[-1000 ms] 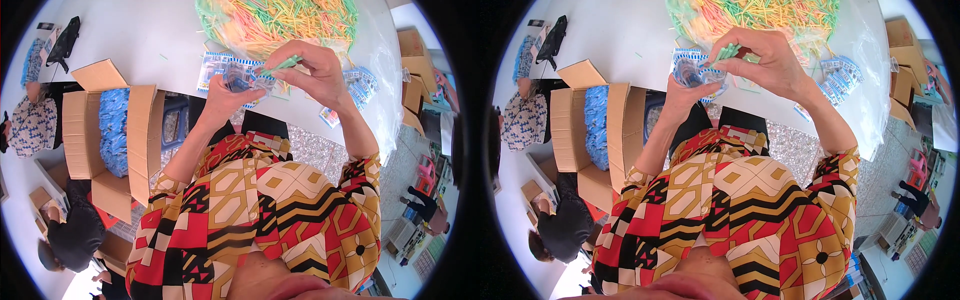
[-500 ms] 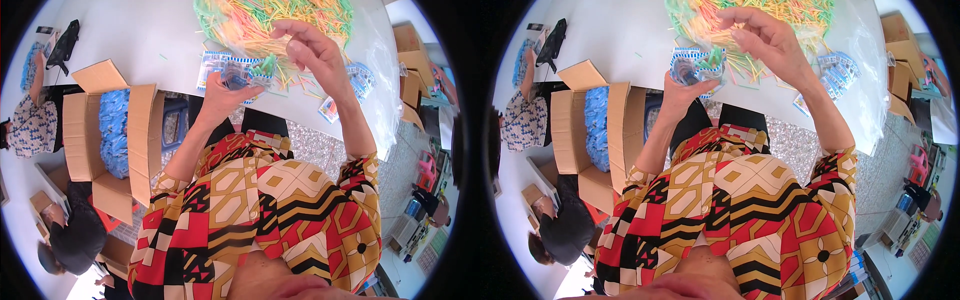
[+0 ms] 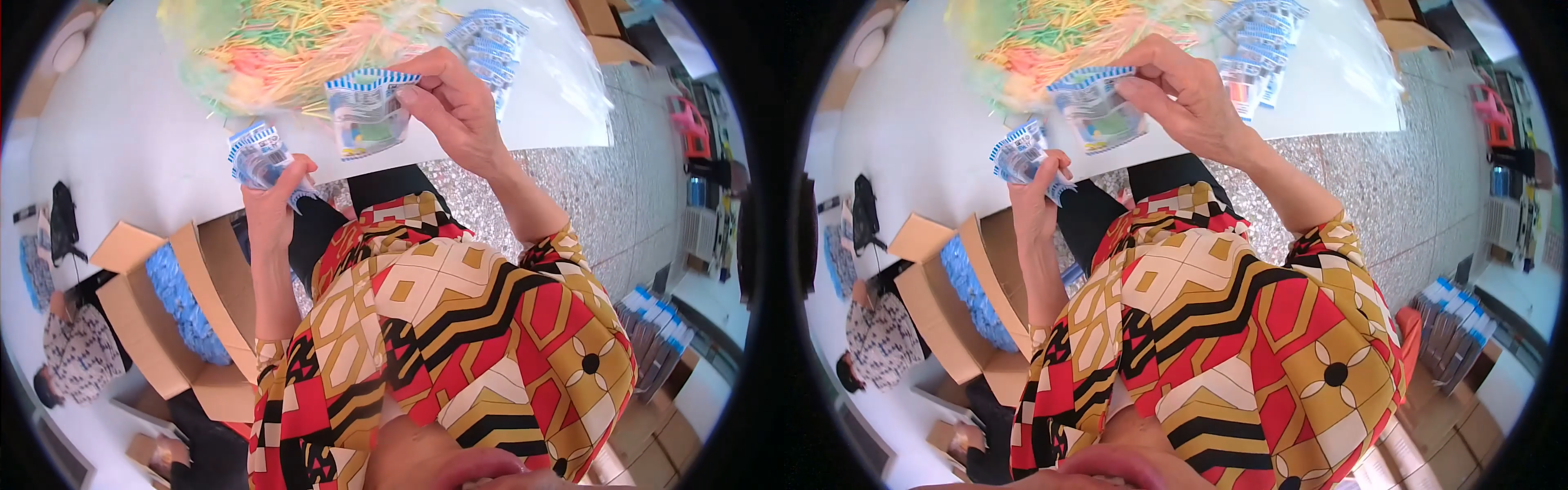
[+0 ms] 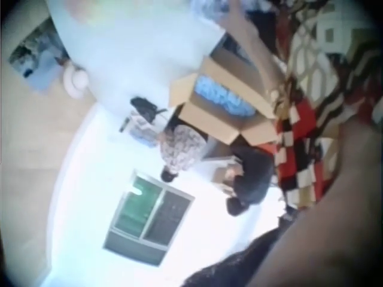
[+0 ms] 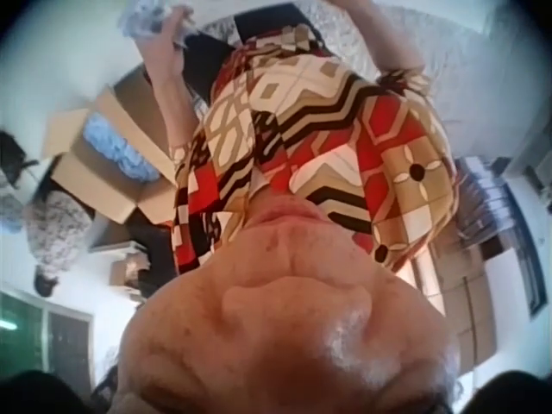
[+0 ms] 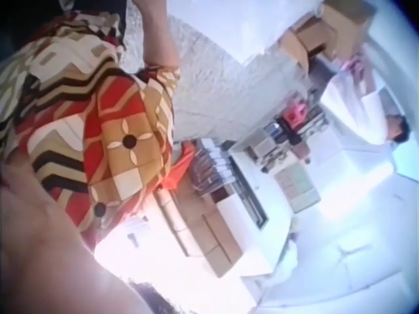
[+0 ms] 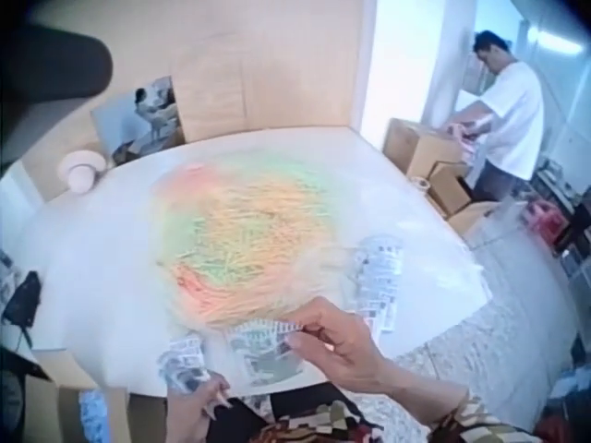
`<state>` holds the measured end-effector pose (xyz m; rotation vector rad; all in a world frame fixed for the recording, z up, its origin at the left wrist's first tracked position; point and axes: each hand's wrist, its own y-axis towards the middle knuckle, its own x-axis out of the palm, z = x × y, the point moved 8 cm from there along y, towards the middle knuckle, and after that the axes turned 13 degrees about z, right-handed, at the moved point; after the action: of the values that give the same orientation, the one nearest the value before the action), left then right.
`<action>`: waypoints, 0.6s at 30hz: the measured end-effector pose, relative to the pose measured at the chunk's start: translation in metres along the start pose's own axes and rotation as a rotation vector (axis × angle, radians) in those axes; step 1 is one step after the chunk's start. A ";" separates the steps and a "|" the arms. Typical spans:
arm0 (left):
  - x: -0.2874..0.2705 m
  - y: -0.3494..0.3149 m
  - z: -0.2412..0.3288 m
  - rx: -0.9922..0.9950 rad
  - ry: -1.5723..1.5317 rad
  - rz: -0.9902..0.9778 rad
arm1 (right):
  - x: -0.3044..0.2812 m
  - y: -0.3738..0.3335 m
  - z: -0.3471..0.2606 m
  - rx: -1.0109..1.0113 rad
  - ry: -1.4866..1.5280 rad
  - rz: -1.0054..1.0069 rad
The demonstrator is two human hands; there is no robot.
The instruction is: Packing colorful shredded paper into small clear plastic bags at a factory workbench.
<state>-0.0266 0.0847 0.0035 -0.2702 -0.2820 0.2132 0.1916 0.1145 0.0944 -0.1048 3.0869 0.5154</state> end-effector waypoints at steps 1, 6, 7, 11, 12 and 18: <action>0.007 -0.001 0.003 -0.008 0.009 -0.015 | -0.012 -0.004 0.003 0.025 -0.046 0.055; 0.015 0.003 -0.022 -0.111 0.015 -0.030 | -0.067 -0.048 0.062 0.172 -0.424 0.158; 0.016 -0.001 -0.021 -0.116 0.019 -0.022 | -0.082 -0.056 0.066 0.197 -0.358 0.292; 0.037 -0.001 -0.027 -0.145 -0.034 -0.100 | -0.114 -0.075 0.122 0.264 -0.280 0.457; 0.042 -0.003 -0.030 -0.180 -0.045 -0.119 | -0.116 -0.077 0.129 0.271 -0.273 0.454; 0.051 -0.005 -0.028 -0.172 -0.002 -0.127 | -0.143 -0.066 0.106 -0.038 -0.819 0.599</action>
<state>0.0304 0.0857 -0.0080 -0.4206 -0.3192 0.0641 0.3387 0.0957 -0.0246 0.8268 2.2505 0.4584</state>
